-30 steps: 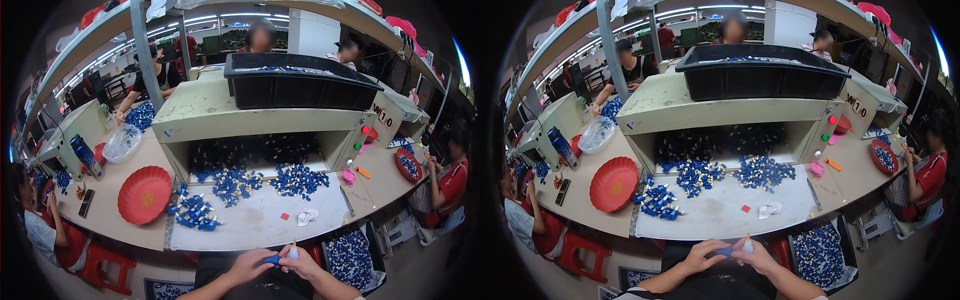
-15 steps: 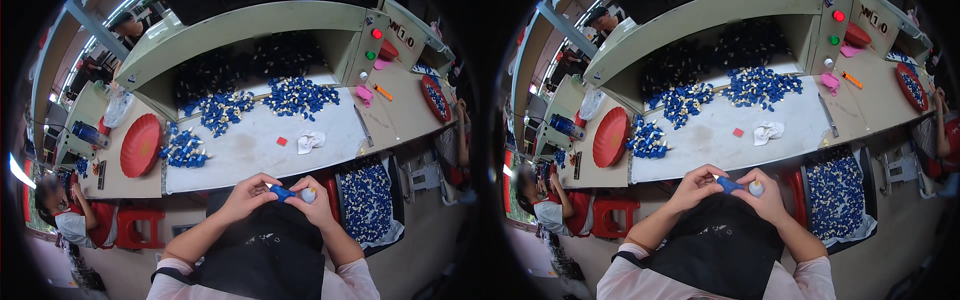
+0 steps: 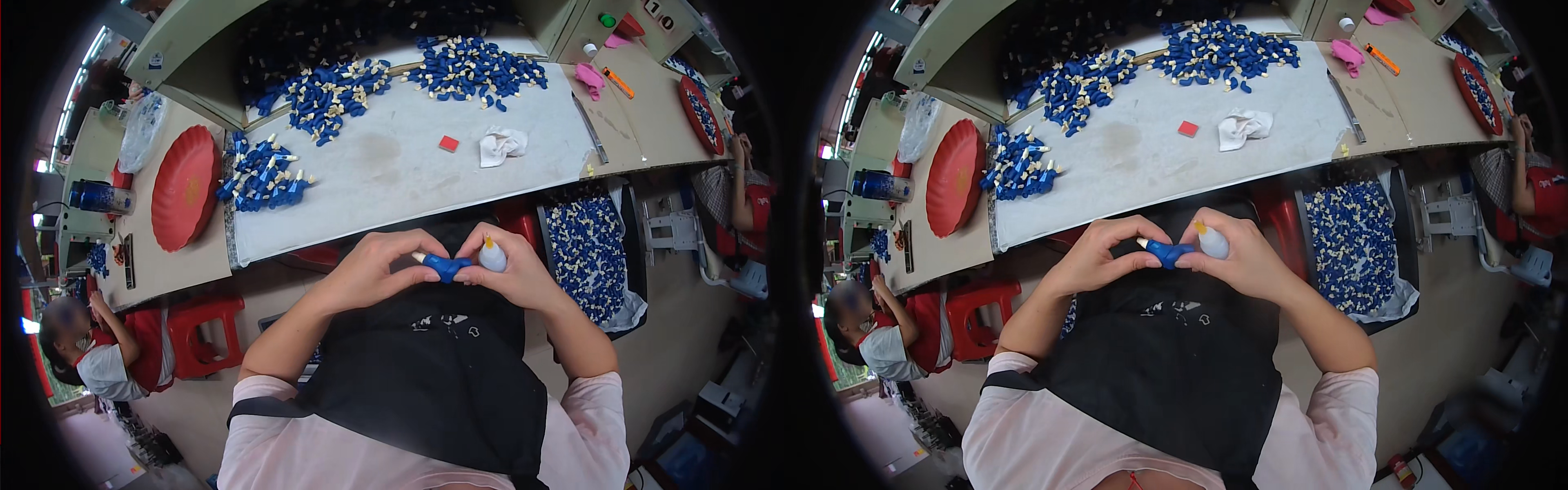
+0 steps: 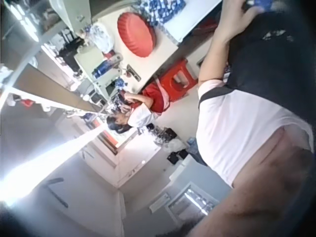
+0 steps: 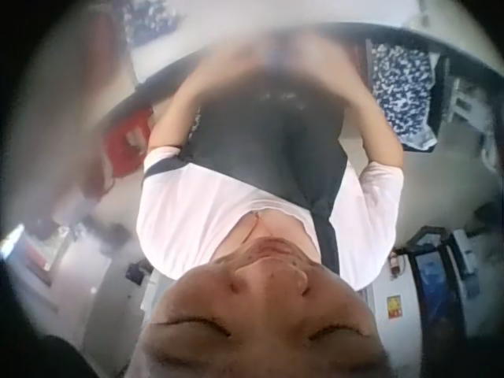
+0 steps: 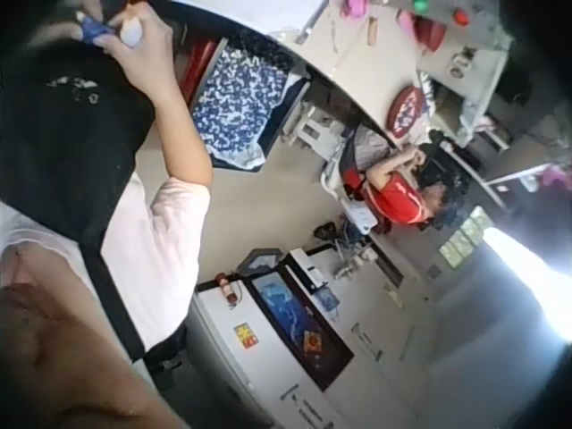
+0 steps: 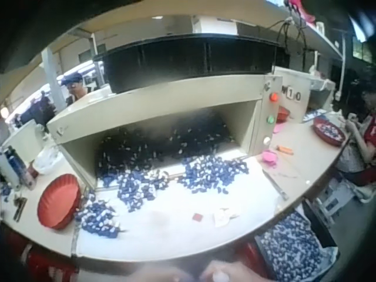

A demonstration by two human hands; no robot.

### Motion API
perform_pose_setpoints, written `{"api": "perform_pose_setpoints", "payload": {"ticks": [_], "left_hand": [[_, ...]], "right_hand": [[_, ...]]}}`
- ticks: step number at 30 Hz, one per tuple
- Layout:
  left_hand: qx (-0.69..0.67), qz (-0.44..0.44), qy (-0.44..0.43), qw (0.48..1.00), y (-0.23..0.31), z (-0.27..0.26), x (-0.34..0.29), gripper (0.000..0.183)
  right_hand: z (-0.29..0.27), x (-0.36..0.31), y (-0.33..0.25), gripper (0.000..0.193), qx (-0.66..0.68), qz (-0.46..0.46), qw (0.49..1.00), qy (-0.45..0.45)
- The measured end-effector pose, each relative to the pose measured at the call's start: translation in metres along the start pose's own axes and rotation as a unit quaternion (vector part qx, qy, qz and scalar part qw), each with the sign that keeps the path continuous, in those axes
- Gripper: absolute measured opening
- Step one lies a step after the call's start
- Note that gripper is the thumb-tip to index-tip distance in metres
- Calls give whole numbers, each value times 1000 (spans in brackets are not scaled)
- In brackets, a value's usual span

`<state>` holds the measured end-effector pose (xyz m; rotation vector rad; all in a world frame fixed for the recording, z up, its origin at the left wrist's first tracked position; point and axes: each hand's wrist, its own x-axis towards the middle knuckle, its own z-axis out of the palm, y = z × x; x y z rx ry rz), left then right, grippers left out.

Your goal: The person applies glue from a squeeze bottle onto miniature figurine parts and attaches the arm pieces to the bodies by hand.

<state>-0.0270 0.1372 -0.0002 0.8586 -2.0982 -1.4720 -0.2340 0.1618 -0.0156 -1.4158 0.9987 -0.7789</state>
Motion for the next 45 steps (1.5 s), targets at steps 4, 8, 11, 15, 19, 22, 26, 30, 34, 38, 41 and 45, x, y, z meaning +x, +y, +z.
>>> {"api": "perform_pose_setpoints", "payload": {"ticks": [4, 8, 11, 15, 19, 22, 26, 30, 34, 38, 41, 45], "left_hand": [[-89, 6, 5, 996, -17, -7, -25, 16], [-158, 8, 13, 987, -39, -11, -45, 16], [-196, 16, 26, 980, -51, -13, -56, 17], [-236, 33, 30, 971, -57, -10, -68, 18], [-273, 20, 46, 961, -63, -9, -72, 17], [-362, 5, 58, 930, -72, -2, -66, 20], [-227, 42, 71, 970, -62, -24, -51, 21], [-164, 33, 14, 986, -54, -38, -43, 22], [-150, 49, -8, 987, -49, -35, -35, 21], [-187, 16, -50, 981, -47, -31, -24, 24], [-225, 6, -31, 974, -42, -34, -9, 25], [29, 70, -129, 989, -45, -38, -5, 24]], "right_hand": [[22, 10, -7, 18, 49, 40, 996, -68], [43, 22, -5, 19, 83, 96, 987, -98], [52, 30, -12, 19, 45, 134, 983, -116], [63, 31, -24, 18, 48, 180, 975, -118], [69, 39, -27, 22, 52, 200, 970, -125], [62, 45, -23, 19, 8, 196, 976, -95], [47, 59, -23, 19, -15, 198, 975, -105], [38, 61, -21, 19, -35, 144, 982, -119], [30, 50, -11, 19, -7, 153, 979, -138], [21, 49, -20, 17, 19, 172, 976, -136], [10, 48, -15, 18, 0, 142, 980, -137], [9, 46, -16, 19, -64, 84, 985, -140]]}}
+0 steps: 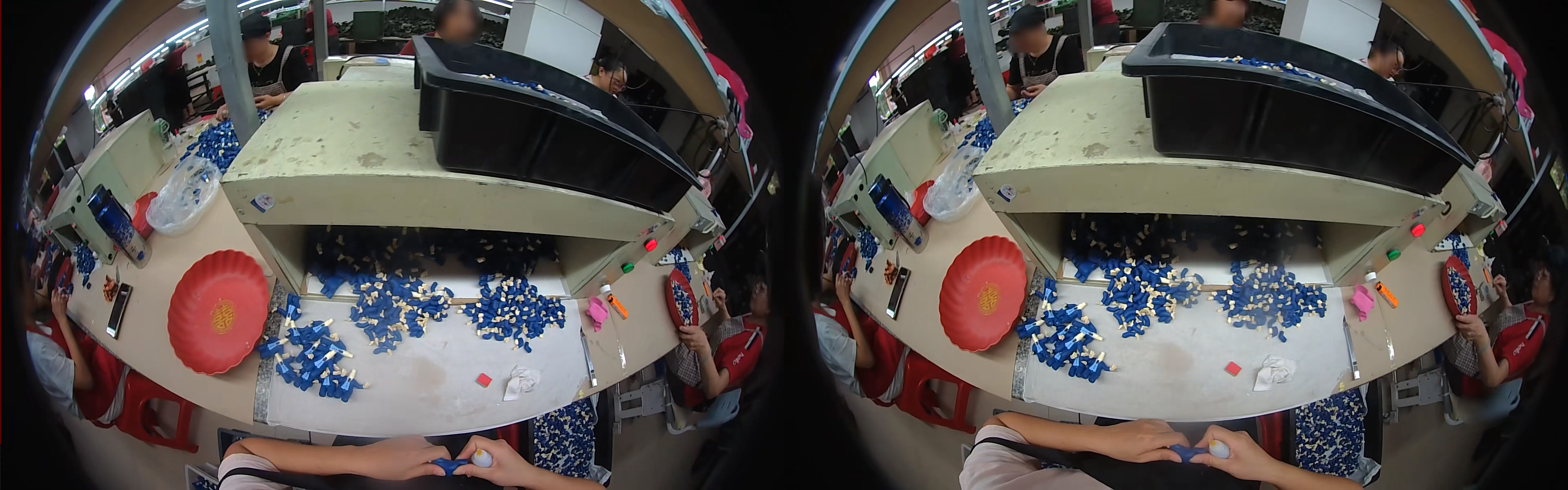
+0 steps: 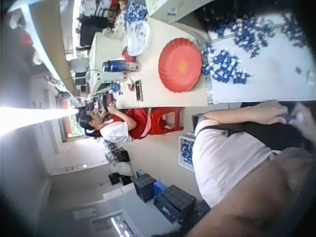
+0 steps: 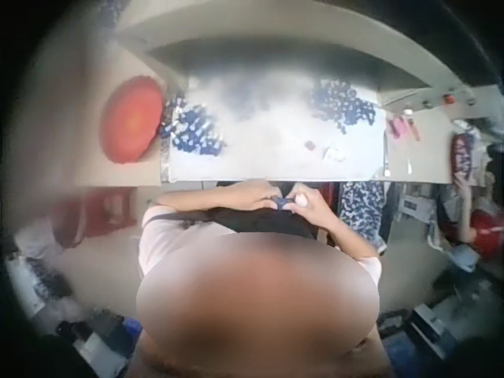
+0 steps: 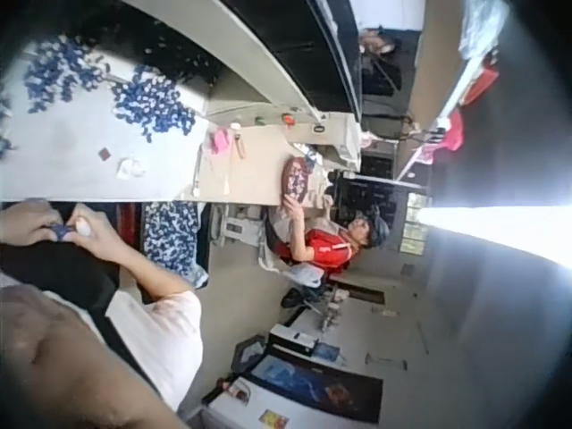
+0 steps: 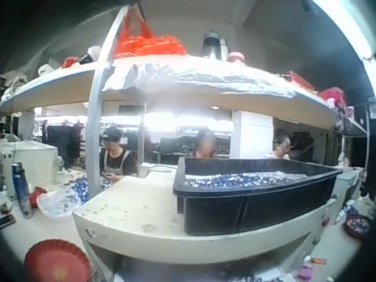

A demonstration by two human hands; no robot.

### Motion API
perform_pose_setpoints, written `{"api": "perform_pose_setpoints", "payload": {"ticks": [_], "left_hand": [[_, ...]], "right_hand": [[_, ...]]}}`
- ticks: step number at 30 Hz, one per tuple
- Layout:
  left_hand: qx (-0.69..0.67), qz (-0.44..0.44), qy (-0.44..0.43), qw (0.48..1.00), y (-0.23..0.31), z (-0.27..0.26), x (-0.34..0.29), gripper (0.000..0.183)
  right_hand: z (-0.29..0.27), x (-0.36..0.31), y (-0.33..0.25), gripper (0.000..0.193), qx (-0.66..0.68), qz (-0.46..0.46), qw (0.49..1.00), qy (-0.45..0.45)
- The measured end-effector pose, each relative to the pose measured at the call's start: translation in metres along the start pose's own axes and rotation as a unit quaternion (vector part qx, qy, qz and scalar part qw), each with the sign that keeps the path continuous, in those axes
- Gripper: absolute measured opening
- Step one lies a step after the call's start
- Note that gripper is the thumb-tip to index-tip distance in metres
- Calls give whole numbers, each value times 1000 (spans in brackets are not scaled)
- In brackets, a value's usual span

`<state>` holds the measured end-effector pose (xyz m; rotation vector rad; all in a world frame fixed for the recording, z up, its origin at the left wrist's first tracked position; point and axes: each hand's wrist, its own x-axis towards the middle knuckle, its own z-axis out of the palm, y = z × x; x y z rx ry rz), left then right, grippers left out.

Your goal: The person applies glue from a squeeze bottle onto miniature figurine parts and attaches the arm pieces to the bodies by hand.

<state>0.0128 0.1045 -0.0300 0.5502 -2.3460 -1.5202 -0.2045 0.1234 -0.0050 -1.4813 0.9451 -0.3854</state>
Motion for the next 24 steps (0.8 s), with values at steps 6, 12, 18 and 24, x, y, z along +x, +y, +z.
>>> {"api": "perform_pose_setpoints", "payload": {"ticks": [6, 12, 18, 24], "left_hand": [[3, 56, 5, 998, 17, 21, -18, 22], [3, 31, 17, 999, 23, 27, -23, 23], [11, 37, 85, 996, 46, -4, 9, 20], [-32, 60, 149, 986, 17, -26, 27, 24]], "right_hand": [[30, -27, -9, 15, 18, 15, 1000, 5], [36, -33, -9, 18, 8, -4, 1000, 21], [-11, -23, -56, 21, -18, -32, 994, 103], [-28, 1, -43, 21, -91, -93, 987, 98]]}}
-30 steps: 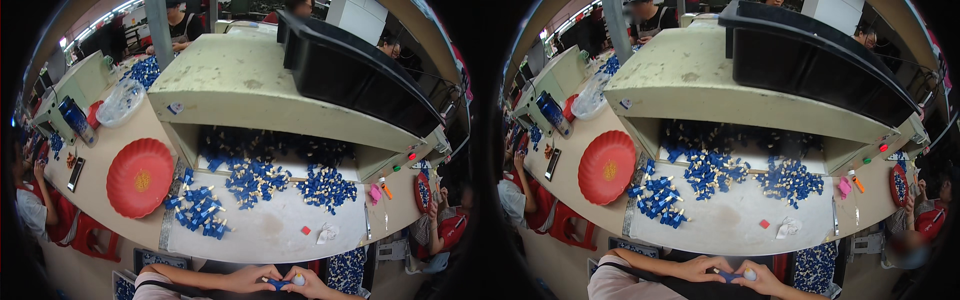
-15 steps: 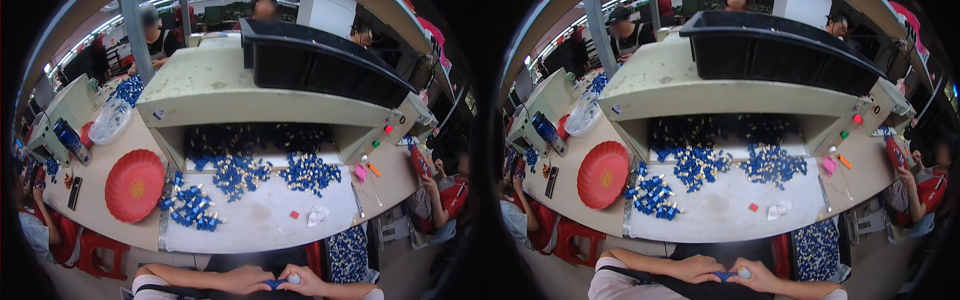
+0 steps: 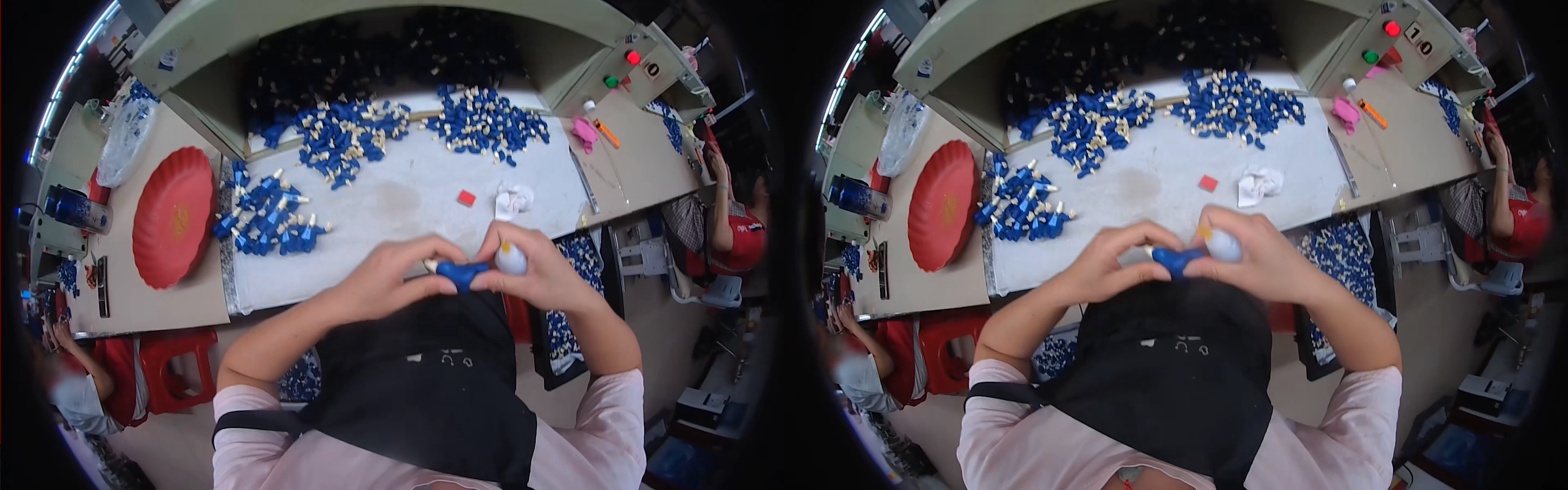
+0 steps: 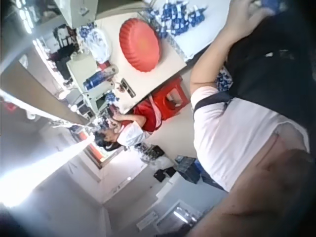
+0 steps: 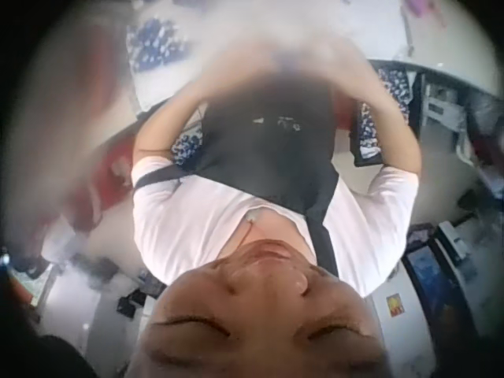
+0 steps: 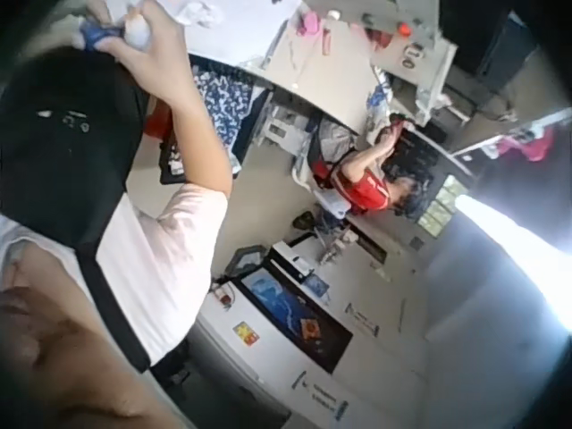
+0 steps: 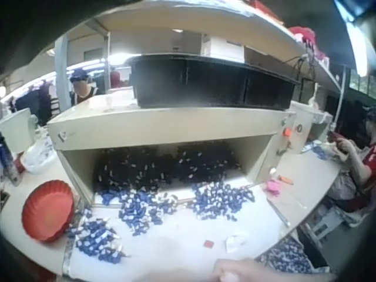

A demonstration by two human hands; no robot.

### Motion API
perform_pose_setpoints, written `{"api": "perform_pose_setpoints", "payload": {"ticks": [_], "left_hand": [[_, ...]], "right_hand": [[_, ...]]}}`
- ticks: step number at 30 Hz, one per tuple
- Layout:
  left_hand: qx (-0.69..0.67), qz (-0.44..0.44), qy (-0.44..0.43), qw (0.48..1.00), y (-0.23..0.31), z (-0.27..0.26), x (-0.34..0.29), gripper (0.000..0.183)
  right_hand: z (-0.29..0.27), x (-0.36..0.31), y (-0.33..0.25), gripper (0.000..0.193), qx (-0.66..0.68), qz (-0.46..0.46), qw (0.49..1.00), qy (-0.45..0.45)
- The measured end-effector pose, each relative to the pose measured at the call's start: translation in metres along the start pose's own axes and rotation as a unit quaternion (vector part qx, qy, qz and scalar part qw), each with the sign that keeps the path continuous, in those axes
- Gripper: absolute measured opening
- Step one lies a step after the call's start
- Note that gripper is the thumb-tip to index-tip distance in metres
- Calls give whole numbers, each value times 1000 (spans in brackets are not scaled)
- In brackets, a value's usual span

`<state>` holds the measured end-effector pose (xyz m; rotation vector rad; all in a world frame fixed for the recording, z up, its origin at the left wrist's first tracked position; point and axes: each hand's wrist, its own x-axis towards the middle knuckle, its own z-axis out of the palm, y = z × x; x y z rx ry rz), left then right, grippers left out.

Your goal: The person applies glue from a squeeze bottle onto miniature figurine parts and attaches the arm pieces to the bodies by hand.

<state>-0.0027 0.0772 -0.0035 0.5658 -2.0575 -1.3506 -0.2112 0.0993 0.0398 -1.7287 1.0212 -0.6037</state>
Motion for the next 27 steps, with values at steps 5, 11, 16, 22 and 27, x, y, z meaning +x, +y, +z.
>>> {"api": "perform_pose_setpoints", "payload": {"ticks": [5, 11, 16, 22, 27], "left_hand": [[-264, -111, 35, 957, -6, 14, -15, 24], [-369, -156, 15, 916, -11, 5, -6, 16], [-374, -189, 11, 908, -23, 4, 1, 17], [-73, -65, 13, 995, -20, 3, 3, 28], [242, 133, 41, 960, -7, 11, 3, 34]], "right_hand": [[15, -4, 14, 17, 248, 138, 959, 3], [24, 8, 31, 20, 367, 159, 916, -8], [29, 9, 45, 18, 373, 145, 915, 43], [21, 3, 47, 16, 393, 162, 905, -5], [25, -6, 47, 17, 468, 177, 866, -19]]}}
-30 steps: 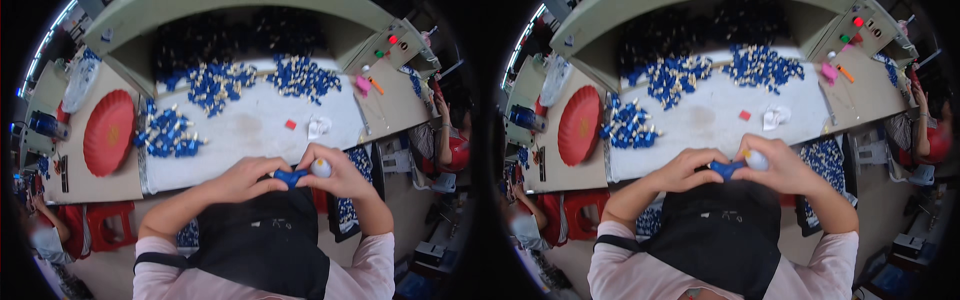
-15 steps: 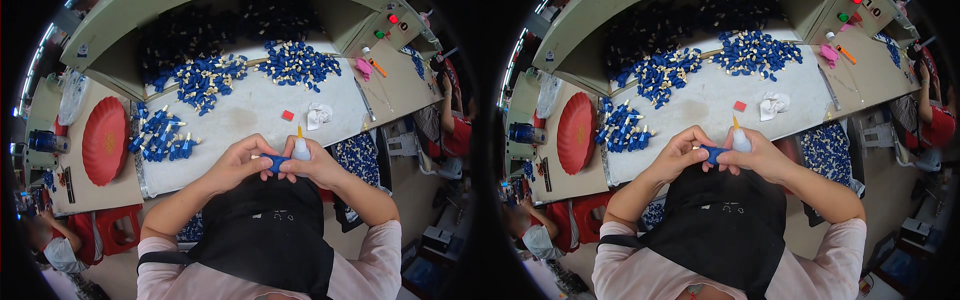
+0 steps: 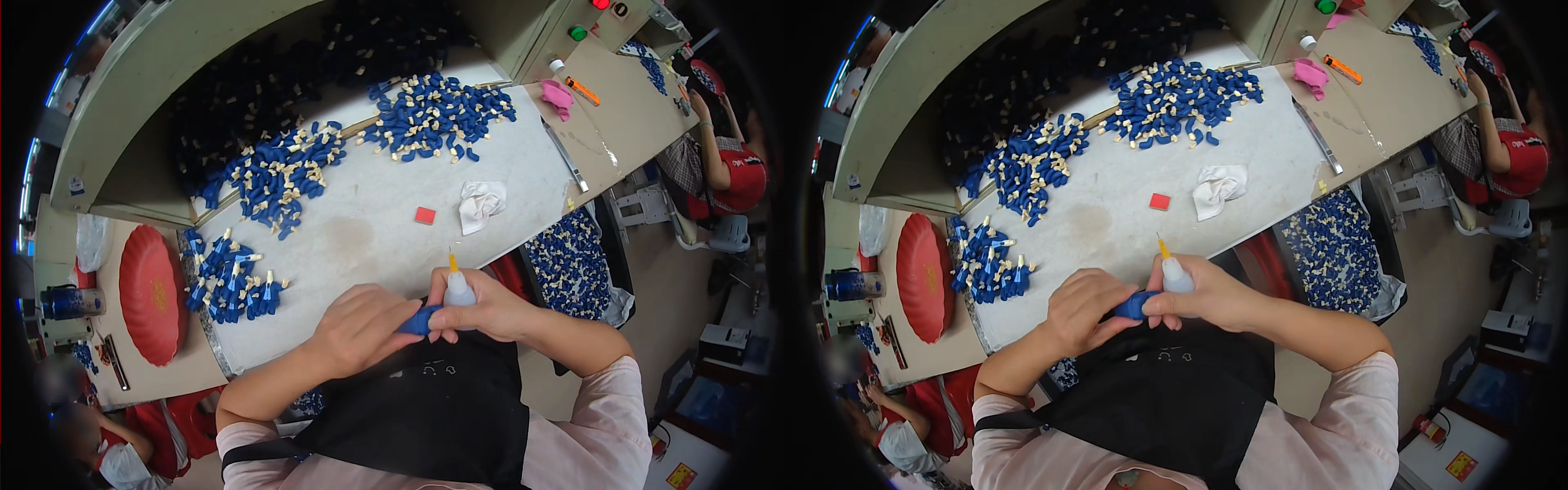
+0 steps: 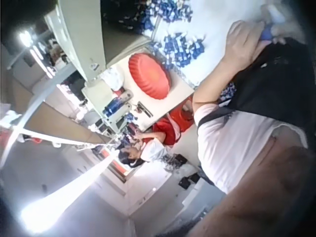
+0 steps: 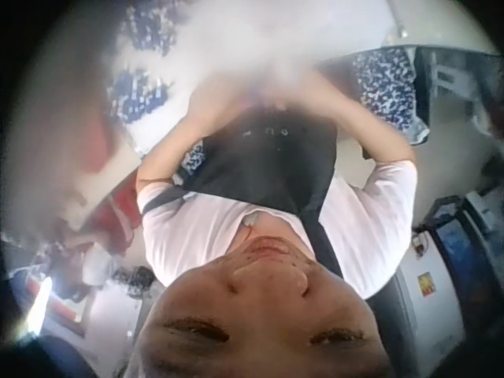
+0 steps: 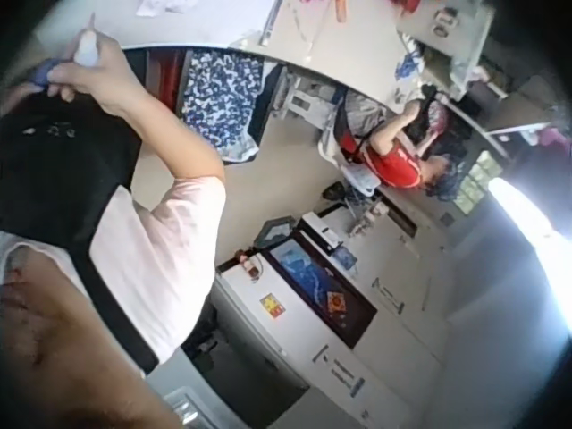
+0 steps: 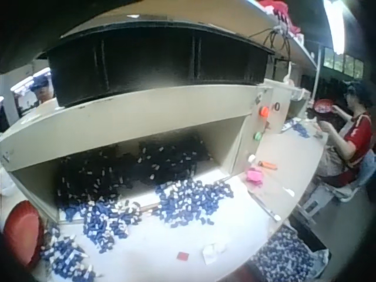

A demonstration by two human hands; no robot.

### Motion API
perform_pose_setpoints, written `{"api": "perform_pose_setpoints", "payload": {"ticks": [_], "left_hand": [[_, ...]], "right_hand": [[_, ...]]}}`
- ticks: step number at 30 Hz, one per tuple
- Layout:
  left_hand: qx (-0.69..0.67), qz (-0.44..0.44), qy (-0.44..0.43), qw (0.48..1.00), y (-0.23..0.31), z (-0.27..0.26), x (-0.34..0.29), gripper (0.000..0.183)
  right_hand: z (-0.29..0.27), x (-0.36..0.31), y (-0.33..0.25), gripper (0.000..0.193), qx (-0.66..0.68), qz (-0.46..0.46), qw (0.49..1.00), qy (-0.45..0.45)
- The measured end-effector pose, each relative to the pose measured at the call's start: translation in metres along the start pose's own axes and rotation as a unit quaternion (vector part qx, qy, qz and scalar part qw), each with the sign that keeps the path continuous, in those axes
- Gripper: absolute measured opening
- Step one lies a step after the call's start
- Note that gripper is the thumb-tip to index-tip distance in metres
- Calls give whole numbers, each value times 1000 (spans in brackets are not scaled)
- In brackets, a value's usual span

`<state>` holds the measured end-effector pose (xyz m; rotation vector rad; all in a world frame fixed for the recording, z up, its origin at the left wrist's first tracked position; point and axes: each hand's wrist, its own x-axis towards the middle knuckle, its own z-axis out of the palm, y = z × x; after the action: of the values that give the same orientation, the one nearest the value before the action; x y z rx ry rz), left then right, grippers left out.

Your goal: The person applies glue from a squeeze bottle onto miniature figurine parts and attaches the arm pieces to the bodies by hand.

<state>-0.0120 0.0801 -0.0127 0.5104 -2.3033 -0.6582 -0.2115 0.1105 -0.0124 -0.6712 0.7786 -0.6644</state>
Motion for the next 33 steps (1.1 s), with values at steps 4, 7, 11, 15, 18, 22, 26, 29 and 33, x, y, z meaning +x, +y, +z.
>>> {"api": "perform_pose_setpoints", "payload": {"ticks": [4, 7, 11, 15, 18, 22, 26, 29, 33], "left_hand": [[-77, -51, -10, 996, 1, 3, 5, 32], [-337, -230, -113, 906, -2, -1, 8, 30], [-296, -205, -170, 917, -4, -5, 5, 28], [-304, -218, -167, 912, 7, -3, 2, 26], [-379, -289, -145, 867, 10, 2, -2, 24], [-404, -280, -130, 861, 16, 5, -2, 23], [-374, -244, -116, 887, 17, 9, -3, 21], [-323, -239, -132, 906, 19, 11, -3, 19], [-249, -167, -140, 944, 6, 10, 10, 32]], "right_hand": [[-2, -5, -1, 19, -8, -15, 1000, -15], [-7, -10, -1, 22, -133, -34, 990, 16], [-6, -12, 7, 27, -273, -103, 957, 10], [-1, -13, 9, 28, -286, -111, 952, 7], [-2, -16, 13, 26, -288, -101, 952, 3], [1, -21, 11, 20, -275, -130, 953, -1], [1, -25, 8, 20, -274, -75, 959, 12], [-5, -24, 11, 20, -258, -53, 964, 36], [-17, -17, 2, 21, -360, -109, 923, 74]]}}
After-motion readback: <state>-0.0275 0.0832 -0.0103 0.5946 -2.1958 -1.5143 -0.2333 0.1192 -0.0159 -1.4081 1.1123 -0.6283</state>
